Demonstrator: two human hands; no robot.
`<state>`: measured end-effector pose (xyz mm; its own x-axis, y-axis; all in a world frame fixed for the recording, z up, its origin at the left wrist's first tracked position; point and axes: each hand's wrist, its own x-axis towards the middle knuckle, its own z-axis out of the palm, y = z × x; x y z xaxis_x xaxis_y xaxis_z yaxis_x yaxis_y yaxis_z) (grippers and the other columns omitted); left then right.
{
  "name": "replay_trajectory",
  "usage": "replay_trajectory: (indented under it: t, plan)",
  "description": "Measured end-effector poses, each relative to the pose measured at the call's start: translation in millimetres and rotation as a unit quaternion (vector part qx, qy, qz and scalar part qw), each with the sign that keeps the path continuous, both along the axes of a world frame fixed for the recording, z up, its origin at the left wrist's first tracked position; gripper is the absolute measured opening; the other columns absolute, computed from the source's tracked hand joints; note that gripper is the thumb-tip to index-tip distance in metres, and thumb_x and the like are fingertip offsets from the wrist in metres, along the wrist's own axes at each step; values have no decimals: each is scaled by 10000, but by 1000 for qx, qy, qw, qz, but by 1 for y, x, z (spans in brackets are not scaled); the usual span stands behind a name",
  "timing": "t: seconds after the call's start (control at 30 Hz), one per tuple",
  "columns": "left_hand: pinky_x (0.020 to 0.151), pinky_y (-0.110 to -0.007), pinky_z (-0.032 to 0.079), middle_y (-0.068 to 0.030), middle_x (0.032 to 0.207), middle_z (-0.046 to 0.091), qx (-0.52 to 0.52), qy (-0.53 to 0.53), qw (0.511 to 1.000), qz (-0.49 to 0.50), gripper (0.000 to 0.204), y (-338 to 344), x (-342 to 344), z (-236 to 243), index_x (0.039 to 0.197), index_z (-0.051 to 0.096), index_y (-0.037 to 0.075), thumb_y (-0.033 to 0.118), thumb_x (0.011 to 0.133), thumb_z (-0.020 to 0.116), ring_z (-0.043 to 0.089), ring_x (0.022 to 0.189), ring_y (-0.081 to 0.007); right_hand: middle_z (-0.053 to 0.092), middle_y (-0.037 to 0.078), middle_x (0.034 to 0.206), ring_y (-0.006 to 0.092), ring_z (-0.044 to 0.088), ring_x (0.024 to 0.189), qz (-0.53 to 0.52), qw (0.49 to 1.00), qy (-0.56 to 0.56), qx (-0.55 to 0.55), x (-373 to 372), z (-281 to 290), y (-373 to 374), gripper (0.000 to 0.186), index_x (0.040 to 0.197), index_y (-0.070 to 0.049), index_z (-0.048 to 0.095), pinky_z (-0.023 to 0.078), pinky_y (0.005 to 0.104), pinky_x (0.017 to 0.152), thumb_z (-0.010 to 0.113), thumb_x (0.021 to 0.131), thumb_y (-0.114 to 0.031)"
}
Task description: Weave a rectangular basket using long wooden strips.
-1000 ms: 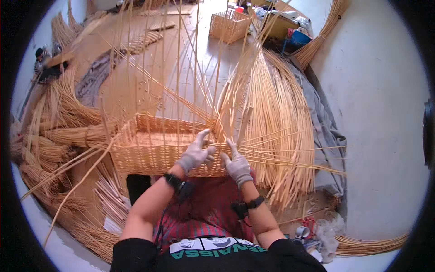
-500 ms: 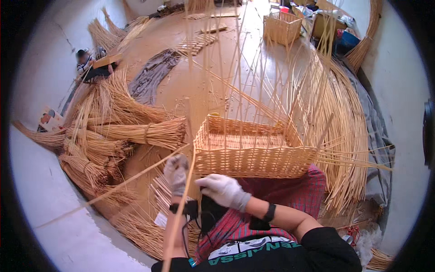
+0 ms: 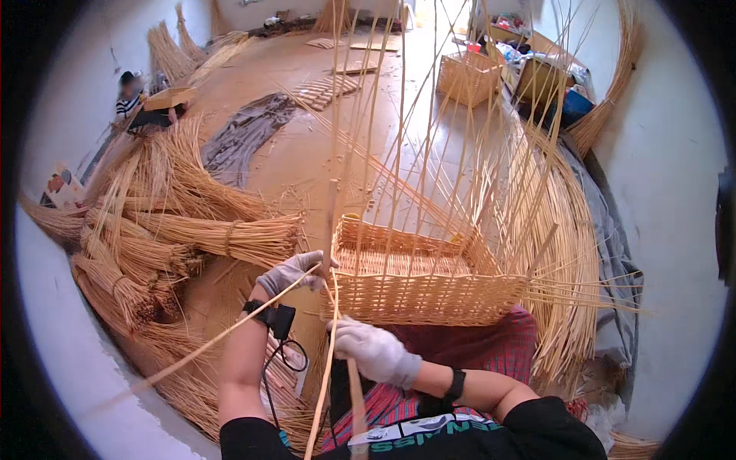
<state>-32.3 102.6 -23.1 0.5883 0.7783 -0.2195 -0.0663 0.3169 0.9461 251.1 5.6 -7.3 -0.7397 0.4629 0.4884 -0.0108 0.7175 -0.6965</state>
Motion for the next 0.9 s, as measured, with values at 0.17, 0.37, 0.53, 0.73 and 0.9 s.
replay_trajectory:
  t: [0.17, 0.37, 0.53, 0.73, 0.9]
  plan:
    - [727, -236, 481, 52, 904, 601, 70, 60, 979, 181, 347, -20, 34, -14, 1077, 636, 96, 156, 806, 845, 561, 820, -59, 683, 100, 1128, 224, 682, 977, -286, 779, 140, -540, 77, -45, 44, 270, 1076, -20, 666, 573, 353, 847, 518, 1060, -246]
    - [767, -293, 509, -13, 896, 553, 119, 178, 918, 335, 289, -28, 55, -34, 972, 632, 73, 157, 778, 828, 567, 831, -121, 684, 37, 1007, 159, 667, 905, -384, 750, 285, -457, 63, -55, 82, 126, 1106, -84, 608, 581, 286, 756, 623, 996, -144]
    - [702, -280, 496, 19, 783, 543, 225, 195, 876, 380, 196, -26, 70, -37, 886, 607, 64, 118, 808, 778, 560, 759, -105, 434, 151, 1520, 281, 555, 1280, -298, 947, 48, -108, -45, 23, 194, 630, 1445, -95, 475, 447, 327, 1070, 499, 846, 101]
    - [630, -252, 463, 29, 745, 550, 88, 80, 900, 419, 153, -25, 77, -43, 862, 598, 87, 98, 821, 745, 523, 688, -73, 605, 207, 1294, 284, 701, 1005, -325, 918, 165, -157, -26, 34, 210, 808, 1610, -208, 84, 570, 361, 648, 546, 968, -39]
    - [627, -249, 474, 40, 789, 544, 76, 5, 885, 460, 179, -29, 86, -43, 931, 605, 91, 19, 807, 713, 530, 679, -81, 703, 83, 995, 149, 689, 733, -367, 761, 187, -501, 84, -20, 82, 324, 1355, -134, 458, 488, 233, 477, 514, 1055, -241]
